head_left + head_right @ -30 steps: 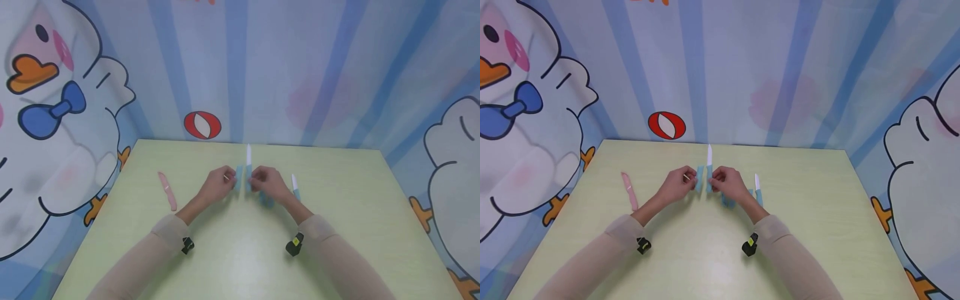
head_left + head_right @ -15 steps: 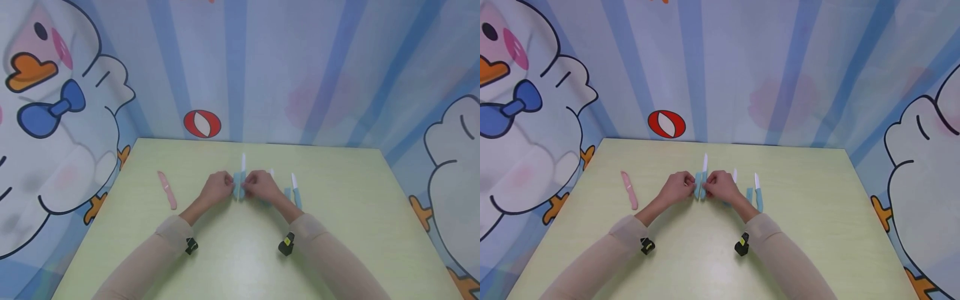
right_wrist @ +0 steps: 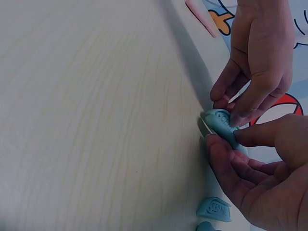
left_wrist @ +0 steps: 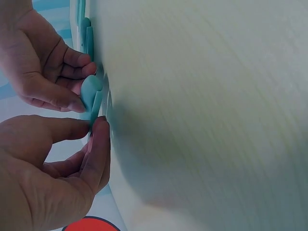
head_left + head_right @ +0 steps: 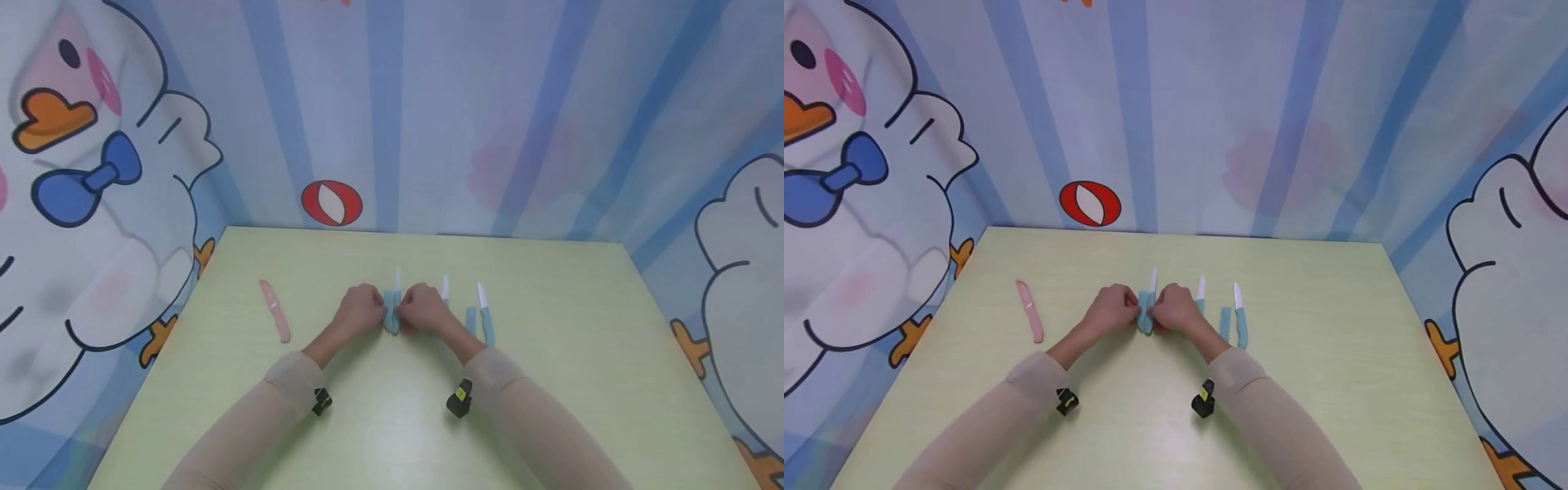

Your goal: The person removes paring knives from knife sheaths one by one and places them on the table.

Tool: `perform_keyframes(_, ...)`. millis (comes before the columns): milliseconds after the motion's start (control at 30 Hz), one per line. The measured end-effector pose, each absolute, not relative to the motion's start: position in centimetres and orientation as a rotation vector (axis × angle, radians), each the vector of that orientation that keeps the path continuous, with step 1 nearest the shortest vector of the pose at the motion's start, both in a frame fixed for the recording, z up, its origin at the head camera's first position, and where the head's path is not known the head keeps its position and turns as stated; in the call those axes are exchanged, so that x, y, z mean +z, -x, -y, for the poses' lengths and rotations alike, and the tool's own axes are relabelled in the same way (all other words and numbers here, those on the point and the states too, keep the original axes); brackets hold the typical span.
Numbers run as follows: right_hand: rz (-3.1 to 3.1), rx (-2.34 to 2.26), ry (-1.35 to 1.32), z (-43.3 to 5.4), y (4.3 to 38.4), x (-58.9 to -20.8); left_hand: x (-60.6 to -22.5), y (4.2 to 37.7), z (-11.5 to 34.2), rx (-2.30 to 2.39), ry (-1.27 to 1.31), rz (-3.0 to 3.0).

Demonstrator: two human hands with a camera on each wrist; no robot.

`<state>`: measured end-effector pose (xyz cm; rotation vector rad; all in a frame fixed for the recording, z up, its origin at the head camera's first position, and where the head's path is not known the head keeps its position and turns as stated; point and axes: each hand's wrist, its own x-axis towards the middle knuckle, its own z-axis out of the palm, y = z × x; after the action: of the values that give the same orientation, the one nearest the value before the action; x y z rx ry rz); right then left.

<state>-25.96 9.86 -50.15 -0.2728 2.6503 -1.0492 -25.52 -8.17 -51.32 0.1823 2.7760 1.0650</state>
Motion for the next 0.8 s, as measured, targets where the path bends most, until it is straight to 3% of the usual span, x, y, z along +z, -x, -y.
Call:
perform_keyframes(233, -2.627, -1.022, 0.249, -9.7, 26.0, -50.3, -51.1, 25.4, 7.6, 1.031, -0.188, -2.768)
perform_keyframes(633, -2.701, -0.915, 0.293, -10.0, 30.1, -56.7, -51.0, 25.9, 6.7, 0.850, -0.165, -2.815)
perform_keyframes(800, -2.736, -0.856, 0.320, -10.0, 30.3, -57.0, -50.6, 25.6, 6.6, 0.838, -0.157, -2.827)
